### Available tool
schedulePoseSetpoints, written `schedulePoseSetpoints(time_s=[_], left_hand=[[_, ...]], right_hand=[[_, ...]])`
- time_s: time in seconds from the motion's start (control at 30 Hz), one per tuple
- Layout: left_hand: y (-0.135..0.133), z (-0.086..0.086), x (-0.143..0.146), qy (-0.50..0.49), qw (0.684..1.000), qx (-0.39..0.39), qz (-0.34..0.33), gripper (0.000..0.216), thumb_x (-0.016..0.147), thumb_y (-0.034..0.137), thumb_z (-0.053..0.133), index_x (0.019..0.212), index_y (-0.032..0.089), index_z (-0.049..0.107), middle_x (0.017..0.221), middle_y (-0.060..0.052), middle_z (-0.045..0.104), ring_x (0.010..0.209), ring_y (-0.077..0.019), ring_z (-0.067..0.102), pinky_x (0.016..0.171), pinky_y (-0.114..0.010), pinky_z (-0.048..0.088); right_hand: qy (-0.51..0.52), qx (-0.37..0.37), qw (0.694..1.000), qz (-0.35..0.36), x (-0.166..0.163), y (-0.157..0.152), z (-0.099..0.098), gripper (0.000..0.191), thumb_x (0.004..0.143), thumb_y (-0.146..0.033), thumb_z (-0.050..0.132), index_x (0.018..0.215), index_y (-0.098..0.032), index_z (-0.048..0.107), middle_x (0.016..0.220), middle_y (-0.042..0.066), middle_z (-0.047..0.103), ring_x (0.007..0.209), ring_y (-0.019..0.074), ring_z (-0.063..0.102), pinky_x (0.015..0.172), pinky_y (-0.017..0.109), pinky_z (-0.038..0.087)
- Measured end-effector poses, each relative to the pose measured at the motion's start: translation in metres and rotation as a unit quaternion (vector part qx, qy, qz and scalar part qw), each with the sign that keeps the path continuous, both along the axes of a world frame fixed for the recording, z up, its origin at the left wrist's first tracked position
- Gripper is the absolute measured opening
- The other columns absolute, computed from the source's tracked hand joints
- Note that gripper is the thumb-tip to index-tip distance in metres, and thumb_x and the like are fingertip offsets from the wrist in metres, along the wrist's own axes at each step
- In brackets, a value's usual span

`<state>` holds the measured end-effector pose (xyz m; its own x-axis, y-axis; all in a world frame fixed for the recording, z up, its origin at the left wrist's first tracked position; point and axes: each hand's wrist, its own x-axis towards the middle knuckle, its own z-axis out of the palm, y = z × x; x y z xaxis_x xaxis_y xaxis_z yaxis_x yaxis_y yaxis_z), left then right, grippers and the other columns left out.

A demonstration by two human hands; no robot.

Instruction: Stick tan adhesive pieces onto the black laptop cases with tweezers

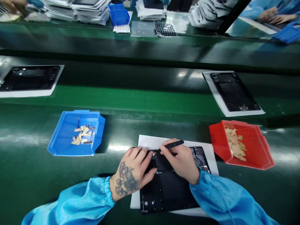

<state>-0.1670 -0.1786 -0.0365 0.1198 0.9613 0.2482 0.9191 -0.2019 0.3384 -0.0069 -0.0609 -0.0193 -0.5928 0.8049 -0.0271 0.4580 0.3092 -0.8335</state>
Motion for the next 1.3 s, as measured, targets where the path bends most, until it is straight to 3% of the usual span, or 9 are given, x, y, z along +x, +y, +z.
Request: schedulePoseSetpoints(time_s=[0.2, 0.4, 0.67, 0.83, 1.03, 1.3], left_hand=[[0.001, 0.001, -0.002, -0.012, 1.000, -0.010, -0.006, 0.046, 0.082, 0.041, 0.057, 0.117, 0.011, 0.061, 0.110, -0.015, 0.059, 0.100, -0.0301, 0.051, 0.081, -0.046, 0.047], [0.002, 0.002, -0.003, -0.036, 0.999, -0.021, -0.007, 0.045, 0.082, 0.039, 0.056, 0.118, 0.012, 0.059, 0.110, -0.015, 0.057, 0.100, -0.0291, 0.050, 0.084, -0.046, 0.045], [0.002, 0.001, -0.003, -0.035, 0.999, -0.015, -0.007, 0.044, 0.083, 0.038, 0.055, 0.119, 0.012, 0.059, 0.111, -0.015, 0.056, 0.100, -0.0294, 0.050, 0.083, -0.045, 0.045], [0.003, 0.004, -0.004, -0.043, 0.998, -0.034, -0.008, 0.044, 0.083, 0.036, 0.056, 0.120, 0.013, 0.058, 0.111, -0.015, 0.055, 0.102, -0.0292, 0.049, 0.084, -0.045, 0.044], [0.006, 0.005, -0.001, -0.036, 0.998, -0.057, -0.005, 0.045, 0.083, 0.039, 0.056, 0.122, 0.018, 0.058, 0.106, -0.014, 0.054, 0.099, -0.0294, 0.049, 0.081, -0.045, 0.043], [0.002, 0.007, -0.007, -0.079, 0.994, -0.074, -0.015, 0.044, 0.082, 0.038, 0.058, 0.123, 0.022, 0.059, 0.115, -0.013, 0.051, 0.105, -0.0299, 0.047, 0.085, -0.047, 0.042]], right_hand=[[-0.006, 0.026, 0.999, 0.018, 0.001, -0.002, 0.001, 0.006, 0.089, -0.026, 0.057, 0.087, -0.020, 0.058, 0.079, 0.001, 0.066, 0.067, 0.0145, 0.067, 0.064, 0.024, 0.054], [0.014, 0.099, 0.995, 0.002, 0.005, -0.003, 0.006, 0.007, 0.090, -0.025, 0.056, 0.090, -0.020, 0.061, 0.085, 0.004, 0.067, 0.074, 0.0158, 0.067, 0.067, 0.025, 0.056], [-0.002, -0.003, 0.999, 0.044, 0.003, 0.002, 0.004, 0.008, 0.089, -0.028, 0.057, 0.086, -0.021, 0.060, 0.078, 0.001, 0.066, 0.067, 0.0152, 0.067, 0.060, 0.025, 0.053], [0.020, -0.138, 0.987, 0.084, 0.003, 0.009, 0.005, 0.014, 0.087, -0.030, 0.058, 0.078, -0.018, 0.056, 0.069, 0.000, 0.062, 0.060, 0.0141, 0.064, 0.055, 0.024, 0.051], [0.091, -0.205, 0.974, -0.032, 0.005, 0.018, -0.003, 0.022, 0.083, -0.037, 0.063, 0.083, -0.018, 0.053, 0.067, 0.002, 0.065, 0.057, 0.0139, 0.063, 0.056, 0.025, 0.051], [0.137, -0.204, 0.967, -0.066, 0.001, 0.016, -0.007, 0.027, 0.081, -0.041, 0.066, 0.083, -0.018, 0.053, 0.068, 0.002, 0.065, 0.053, 0.0130, 0.061, 0.054, 0.026, 0.053]])
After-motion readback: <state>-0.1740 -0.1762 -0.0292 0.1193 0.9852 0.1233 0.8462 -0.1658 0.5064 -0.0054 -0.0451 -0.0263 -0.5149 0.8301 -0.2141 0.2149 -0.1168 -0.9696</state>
